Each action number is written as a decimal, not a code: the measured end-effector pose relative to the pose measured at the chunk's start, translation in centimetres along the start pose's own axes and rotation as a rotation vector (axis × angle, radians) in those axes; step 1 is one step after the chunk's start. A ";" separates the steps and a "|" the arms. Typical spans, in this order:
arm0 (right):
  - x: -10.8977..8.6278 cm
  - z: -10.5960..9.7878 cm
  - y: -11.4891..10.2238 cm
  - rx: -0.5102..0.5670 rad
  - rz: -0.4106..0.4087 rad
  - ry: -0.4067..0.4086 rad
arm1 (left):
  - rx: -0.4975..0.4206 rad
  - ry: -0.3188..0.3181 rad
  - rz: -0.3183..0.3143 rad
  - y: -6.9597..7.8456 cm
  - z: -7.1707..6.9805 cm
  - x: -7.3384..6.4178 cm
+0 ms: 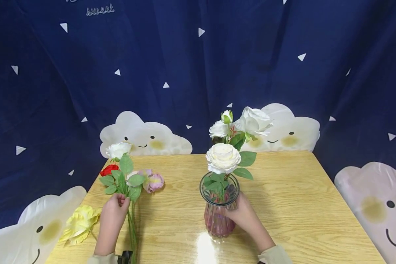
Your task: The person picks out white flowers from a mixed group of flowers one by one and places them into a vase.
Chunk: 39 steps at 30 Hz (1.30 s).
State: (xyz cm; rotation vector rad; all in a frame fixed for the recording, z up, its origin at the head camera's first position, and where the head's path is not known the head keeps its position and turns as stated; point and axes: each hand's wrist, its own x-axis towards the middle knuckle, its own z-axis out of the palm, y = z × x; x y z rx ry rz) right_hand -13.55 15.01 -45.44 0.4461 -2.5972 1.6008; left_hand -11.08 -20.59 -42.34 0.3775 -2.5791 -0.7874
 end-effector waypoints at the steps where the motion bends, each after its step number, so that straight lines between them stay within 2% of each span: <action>1: 0.0 0.0 0.0 -0.001 0.000 0.000 | -0.006 0.009 0.011 0.4 -0.1 0.1; 14: -0.1 0.0 0.1 0.009 0.004 0.005 | -0.098 0.063 0.168 5.3 -0.8 1.6; 20: -0.1 0.1 0.3 0.012 0.001 -0.005 | -0.141 0.101 0.211 7.1 -1.0 1.9; 23: 0.0 0.0 0.2 0.001 0.011 -0.010 | -0.152 0.104 0.224 8.1 -1.2 2.1; 30: 0.1 0.0 0.2 -0.003 0.016 -0.001 | -0.219 0.060 0.269 11.0 -1.5 2.4; 39: 0.0 0.1 0.3 -0.003 0.041 0.005 | -0.356 0.080 0.397 14.5 -1.7 2.0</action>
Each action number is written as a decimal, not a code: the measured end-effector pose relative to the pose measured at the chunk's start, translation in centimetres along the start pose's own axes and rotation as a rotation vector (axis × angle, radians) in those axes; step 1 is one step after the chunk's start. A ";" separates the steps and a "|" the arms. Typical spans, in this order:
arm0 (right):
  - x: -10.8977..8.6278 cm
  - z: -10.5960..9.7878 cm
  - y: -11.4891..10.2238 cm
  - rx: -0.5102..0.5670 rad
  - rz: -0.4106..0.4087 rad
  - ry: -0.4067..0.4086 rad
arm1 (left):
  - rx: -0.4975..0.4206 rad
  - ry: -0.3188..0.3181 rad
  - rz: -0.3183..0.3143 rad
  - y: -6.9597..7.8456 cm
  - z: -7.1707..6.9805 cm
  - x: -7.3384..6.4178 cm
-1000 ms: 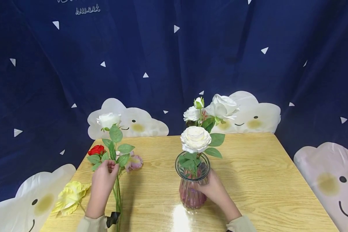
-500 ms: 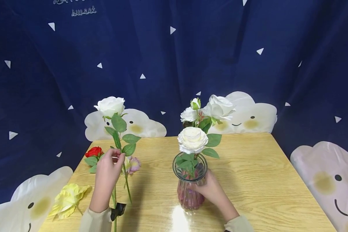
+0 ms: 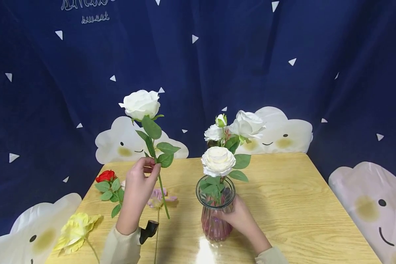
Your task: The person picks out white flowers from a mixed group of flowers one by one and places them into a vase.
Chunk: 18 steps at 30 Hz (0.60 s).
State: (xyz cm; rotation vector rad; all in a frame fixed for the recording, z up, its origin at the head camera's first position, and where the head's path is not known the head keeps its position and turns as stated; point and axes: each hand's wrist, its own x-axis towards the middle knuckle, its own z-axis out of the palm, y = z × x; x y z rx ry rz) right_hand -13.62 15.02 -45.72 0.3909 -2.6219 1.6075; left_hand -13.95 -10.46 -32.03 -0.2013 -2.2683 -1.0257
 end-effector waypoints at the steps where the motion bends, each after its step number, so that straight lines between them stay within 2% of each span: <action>1: 0.0 0.0 -0.1 0.001 -0.001 -0.002 | -0.013 0.002 0.010 0.3 0.1 0.0; 11: -0.3 -0.1 -0.5 0.012 -0.014 0.004 | -0.157 0.016 0.064 3.7 -0.2 0.9; 18: -0.2 0.0 -0.4 -0.012 -0.028 0.005 | -0.249 0.043 0.062 5.8 -1.5 1.1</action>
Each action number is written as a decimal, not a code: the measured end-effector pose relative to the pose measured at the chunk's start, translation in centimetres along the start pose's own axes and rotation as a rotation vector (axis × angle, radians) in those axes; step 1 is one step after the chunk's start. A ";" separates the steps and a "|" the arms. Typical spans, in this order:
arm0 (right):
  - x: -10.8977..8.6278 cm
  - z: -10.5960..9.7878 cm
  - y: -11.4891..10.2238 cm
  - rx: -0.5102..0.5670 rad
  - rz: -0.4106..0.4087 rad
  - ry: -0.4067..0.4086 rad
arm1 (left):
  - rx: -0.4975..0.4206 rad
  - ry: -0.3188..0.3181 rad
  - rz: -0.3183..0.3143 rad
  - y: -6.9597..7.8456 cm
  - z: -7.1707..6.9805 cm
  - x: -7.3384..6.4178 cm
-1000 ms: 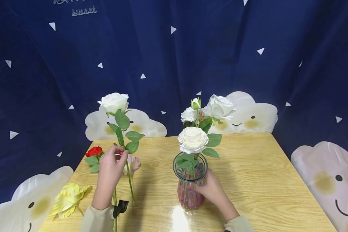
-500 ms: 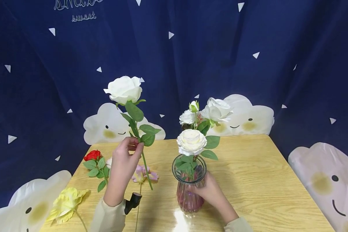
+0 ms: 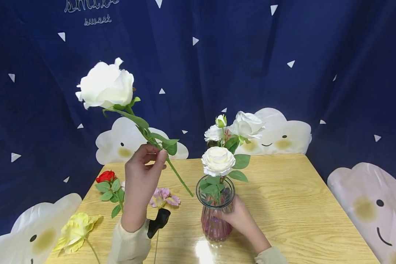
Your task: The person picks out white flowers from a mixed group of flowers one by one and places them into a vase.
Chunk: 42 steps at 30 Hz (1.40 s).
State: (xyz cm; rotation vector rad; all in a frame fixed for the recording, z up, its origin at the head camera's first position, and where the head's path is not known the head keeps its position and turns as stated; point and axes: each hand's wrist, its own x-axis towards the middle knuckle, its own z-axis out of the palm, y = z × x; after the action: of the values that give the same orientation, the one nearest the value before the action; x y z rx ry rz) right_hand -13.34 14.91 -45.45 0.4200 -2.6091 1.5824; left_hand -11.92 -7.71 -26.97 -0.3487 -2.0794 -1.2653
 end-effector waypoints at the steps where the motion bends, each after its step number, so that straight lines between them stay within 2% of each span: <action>1: 0.1 0.0 0.0 -0.002 0.000 0.001 | -0.014 0.007 0.003 0.3 -0.1 0.1; 6: 0.2 0.1 0.2 0.009 0.009 0.003 | -0.083 0.027 0.014 1.5 -0.4 0.3; 11: 0.2 0.2 0.3 0.033 0.027 0.004 | -0.152 -0.015 0.020 1.8 0.5 0.1; 17: 0.6 0.6 0.5 0.041 0.012 0.002 | -0.091 -0.133 0.051 1.0 2.9 0.1; 21: 0.8 0.8 0.5 0.052 0.019 0.003 | -0.056 -0.208 0.040 0.1 4.6 -0.1; 27: 0.9 1.1 0.4 0.085 0.036 -0.007 | -0.006 -0.288 0.015 -1.4 6.2 -0.9; 31: 0.9 1.1 0.3 0.091 0.008 -0.014 | 0.024 -0.315 0.051 -2.4 7.0 -1.6; 36: 1.0 1.0 0.2 0.075 -0.038 -0.013 | 0.127 -0.345 0.110 -3.3 7.4 -2.2; 42: 0.9 0.9 0.1 0.078 -0.016 -0.019 | 0.410 -0.457 0.153 -3.8 7.3 -2.8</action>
State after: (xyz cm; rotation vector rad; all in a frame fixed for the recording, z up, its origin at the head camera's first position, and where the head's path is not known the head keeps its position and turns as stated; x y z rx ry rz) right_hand -14.16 13.93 -45.76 0.4621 -2.5574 1.6877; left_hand -14.85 -2.93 -33.62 -0.6378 -2.5689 -0.6842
